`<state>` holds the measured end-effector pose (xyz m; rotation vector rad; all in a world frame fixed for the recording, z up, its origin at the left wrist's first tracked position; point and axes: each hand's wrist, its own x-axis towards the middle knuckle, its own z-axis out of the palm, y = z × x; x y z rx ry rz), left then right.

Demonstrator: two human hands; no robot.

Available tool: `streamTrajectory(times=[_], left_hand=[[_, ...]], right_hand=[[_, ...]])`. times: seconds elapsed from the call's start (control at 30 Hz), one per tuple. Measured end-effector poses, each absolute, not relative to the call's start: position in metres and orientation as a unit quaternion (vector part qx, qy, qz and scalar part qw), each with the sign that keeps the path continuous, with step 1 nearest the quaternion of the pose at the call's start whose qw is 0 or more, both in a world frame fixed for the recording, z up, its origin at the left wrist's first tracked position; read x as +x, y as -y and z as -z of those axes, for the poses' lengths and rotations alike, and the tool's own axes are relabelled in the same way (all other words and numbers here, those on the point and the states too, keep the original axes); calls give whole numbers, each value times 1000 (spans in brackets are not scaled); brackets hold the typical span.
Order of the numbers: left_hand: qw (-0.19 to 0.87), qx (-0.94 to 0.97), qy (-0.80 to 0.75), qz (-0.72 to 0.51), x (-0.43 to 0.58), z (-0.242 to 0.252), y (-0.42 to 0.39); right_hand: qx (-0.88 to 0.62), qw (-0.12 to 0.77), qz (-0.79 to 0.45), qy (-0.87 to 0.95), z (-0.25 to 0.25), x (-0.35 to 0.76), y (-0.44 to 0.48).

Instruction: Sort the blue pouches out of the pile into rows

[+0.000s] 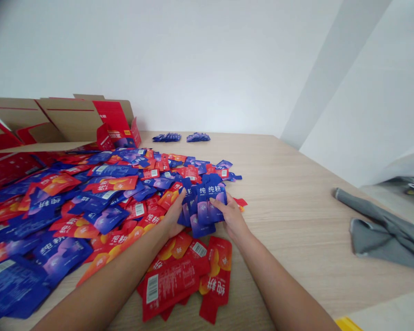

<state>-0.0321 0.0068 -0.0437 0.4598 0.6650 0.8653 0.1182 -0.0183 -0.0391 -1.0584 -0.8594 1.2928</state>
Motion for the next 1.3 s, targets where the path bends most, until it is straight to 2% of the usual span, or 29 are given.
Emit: streamTrajectory(times=[0.13,0.37,0.53,0.7,0.9,1.0,1.2,1.3], left_hand=[[824,251,-322,-392,-32,45,-2],[840,219,-332,-369,-41,55,-5],[841,215,-325,-375,-43,60,-7],[835,202,-320,-399,-40,55,-4],[851,181,-276,-408,-47,55,-9],[859,177,-229,-422,-53,56,-13],[857,170,-221,-433,-55,63,-15],[848,185,-235,-438,-53,61,-13]], right_hand=[[-505,568,-471,448,51,110,18],[-565,501,-124,644,81,91,22],[-574,437,1,693,81,86,21],[-582,418,20,697,76,82,22],[-572,472,-70,667,82,96,12],[-595,479,-54,643,84,117,-1],[-649,351,9,675,89,144,-24],[-639,336,-5,691,87,147,-35]])
